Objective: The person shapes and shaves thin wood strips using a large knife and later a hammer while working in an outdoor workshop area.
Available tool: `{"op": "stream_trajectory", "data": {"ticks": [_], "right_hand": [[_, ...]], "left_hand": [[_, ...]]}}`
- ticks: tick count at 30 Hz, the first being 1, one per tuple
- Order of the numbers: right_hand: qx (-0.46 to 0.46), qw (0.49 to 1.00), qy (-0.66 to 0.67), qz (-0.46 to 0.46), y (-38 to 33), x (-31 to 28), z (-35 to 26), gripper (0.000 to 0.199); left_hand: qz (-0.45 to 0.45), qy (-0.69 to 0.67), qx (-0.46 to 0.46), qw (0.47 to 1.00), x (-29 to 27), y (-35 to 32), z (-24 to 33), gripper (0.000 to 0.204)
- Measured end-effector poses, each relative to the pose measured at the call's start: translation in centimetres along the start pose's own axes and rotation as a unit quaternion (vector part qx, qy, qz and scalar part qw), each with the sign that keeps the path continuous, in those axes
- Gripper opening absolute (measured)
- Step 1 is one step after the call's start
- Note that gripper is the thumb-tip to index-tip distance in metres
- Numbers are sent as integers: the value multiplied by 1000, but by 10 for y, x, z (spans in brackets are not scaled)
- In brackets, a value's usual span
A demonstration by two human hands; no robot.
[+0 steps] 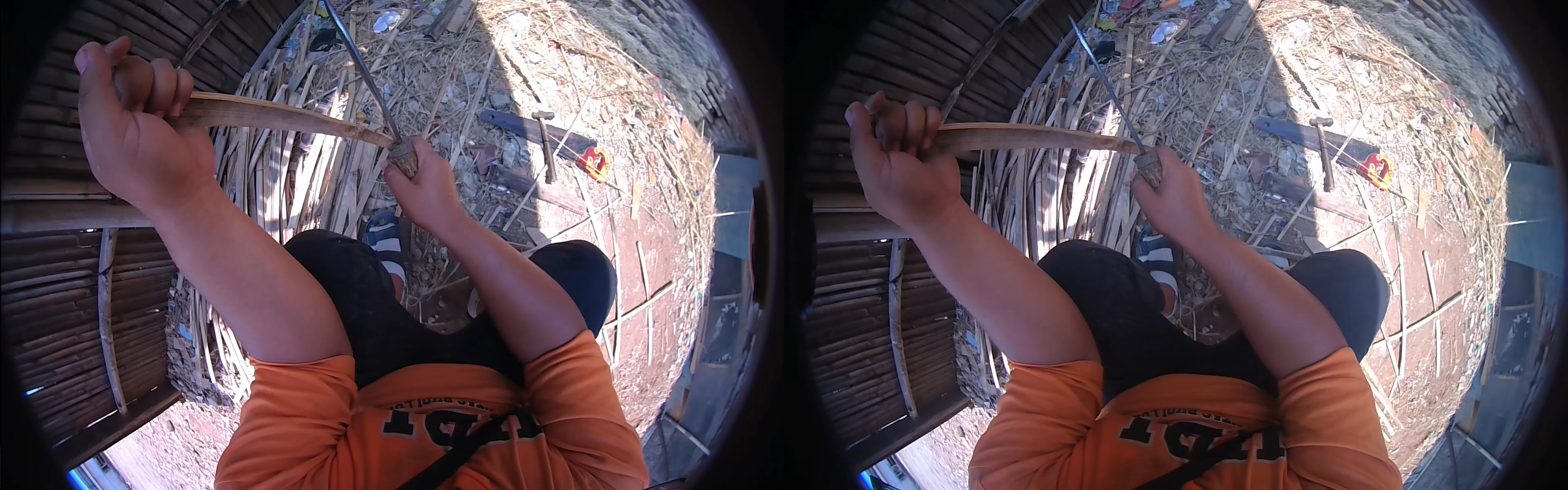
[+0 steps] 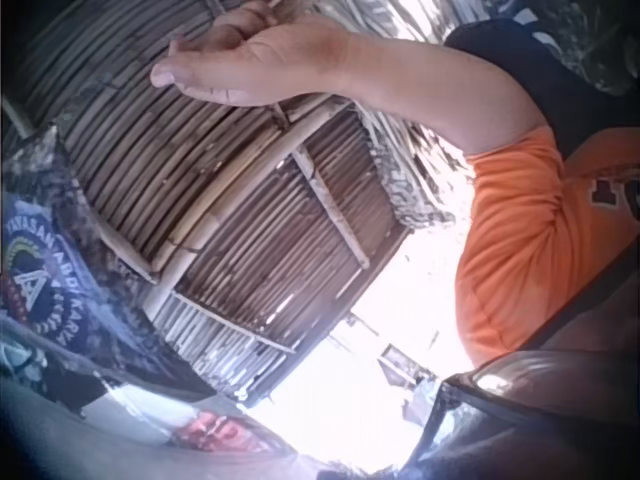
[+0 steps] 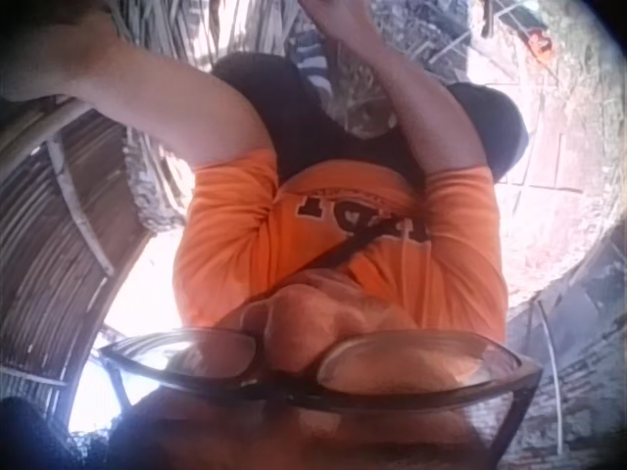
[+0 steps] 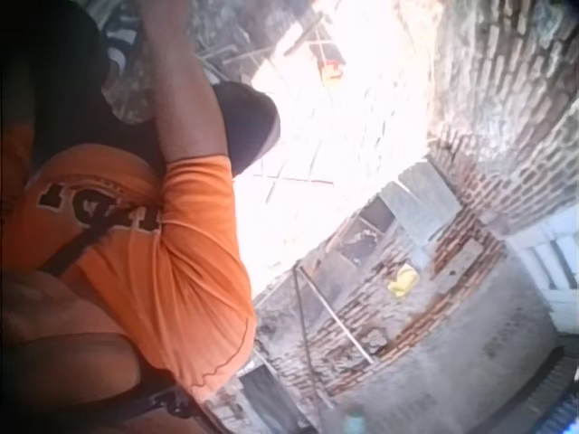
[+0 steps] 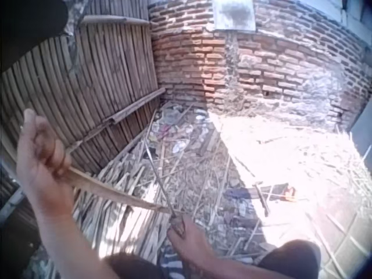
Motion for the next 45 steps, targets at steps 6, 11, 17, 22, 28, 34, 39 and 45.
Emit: {"op": "stream_trajectory", "data": {"ticks": [6, 11, 17, 22, 28, 34, 39, 45], "right_hand": [[106, 987, -98, -67, -2, 25, 115, 48], [144, 979, -112, -89, 0, 11, 114, 50], [39, 999, 13, -28, 10, 5, 15, 39], [35, 997, -47, -57, 10, 14, 52, 42], [245, 947, -173, -117, 0, 11, 167, 52], [141, 987, -51, -56, 14, 17, 91, 50], [29, 998, 10, -48, 19, 15, 42, 43], [353, 924, -100, -111, -5, 33, 195, 44]], "left_hand": [[-2, -13, 1, 1000, 9, -2, 3, 31], [-35, -17, 10, 999, 1, -3, 1, 32], [-45, -11, 20, 999, 2, -3, -2, 29], [-72, -15, 33, 997, -1, -2, -4, 27], [-80, -51, 6, 995, 2, -2, 1, 28], [-88, -6, 25, 996, -2, -2, -4, 30], [-86, 0, 24, 996, -12, -2, -4, 30], [-67, 9, 15, 998, -7, 1, -3, 31]]}}
Point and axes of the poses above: each hand's wrist, its own y-axis towards the middle knuckle, its own x-axis out of the palm, z = x × y, the point moved 1 cm from there along y, towards the middle knuckle, and after that the axes turned 11 degrees about -z, right-handed, at the moved point
